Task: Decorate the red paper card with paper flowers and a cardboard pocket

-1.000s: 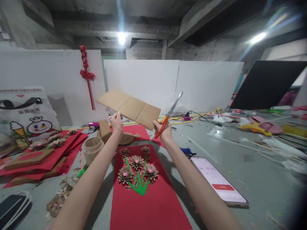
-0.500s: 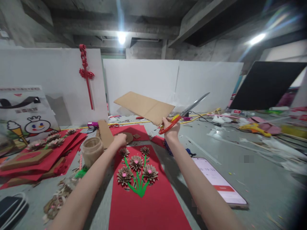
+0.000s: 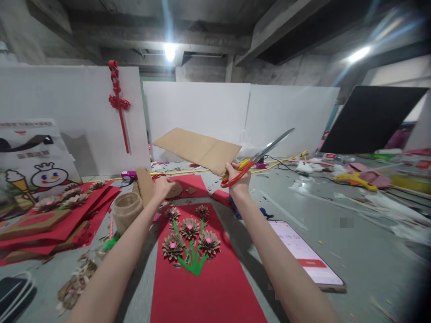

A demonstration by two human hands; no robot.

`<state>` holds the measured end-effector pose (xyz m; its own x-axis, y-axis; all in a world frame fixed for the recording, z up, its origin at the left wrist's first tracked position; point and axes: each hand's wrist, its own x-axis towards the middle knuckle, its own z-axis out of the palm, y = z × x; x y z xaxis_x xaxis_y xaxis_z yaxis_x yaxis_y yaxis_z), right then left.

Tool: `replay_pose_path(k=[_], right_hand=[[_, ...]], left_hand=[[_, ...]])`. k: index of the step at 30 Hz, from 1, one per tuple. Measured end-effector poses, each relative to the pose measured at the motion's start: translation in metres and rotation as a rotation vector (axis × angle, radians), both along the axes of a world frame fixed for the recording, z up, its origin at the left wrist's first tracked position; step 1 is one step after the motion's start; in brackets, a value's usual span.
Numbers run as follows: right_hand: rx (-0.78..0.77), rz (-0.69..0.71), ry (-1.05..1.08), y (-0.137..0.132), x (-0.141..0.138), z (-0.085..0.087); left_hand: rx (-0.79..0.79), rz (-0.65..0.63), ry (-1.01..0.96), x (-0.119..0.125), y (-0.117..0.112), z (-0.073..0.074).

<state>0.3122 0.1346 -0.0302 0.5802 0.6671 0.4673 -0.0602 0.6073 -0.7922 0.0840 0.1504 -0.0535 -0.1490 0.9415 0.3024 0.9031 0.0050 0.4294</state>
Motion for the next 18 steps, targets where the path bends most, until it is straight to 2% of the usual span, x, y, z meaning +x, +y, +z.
replay_pose_path(k=[2,5,11,14,18], right_hand=[[-0.017,0.014,0.052,-0.003,-0.003,0.002],[-0.028,0.051,0.102,-0.007,-0.007,0.005],[-0.031,0.115,0.139,-0.017,-0.018,0.011],[-0.035,0.173,0.12,-0.024,-0.023,0.014],[-0.06,0.253,0.036,-0.032,-0.029,0.015]], left_hand=[[0.004,-0.031,-0.222,-0.001,-0.005,0.012],[-0.066,-0.236,-0.76,0.0,-0.015,0.028],[-0.313,-0.548,-1.351,0.006,-0.033,0.049],[-0.257,-0.548,-1.475,0.01,-0.039,0.056],[-0.01,-0.441,-1.506,0.013,-0.048,0.067]])
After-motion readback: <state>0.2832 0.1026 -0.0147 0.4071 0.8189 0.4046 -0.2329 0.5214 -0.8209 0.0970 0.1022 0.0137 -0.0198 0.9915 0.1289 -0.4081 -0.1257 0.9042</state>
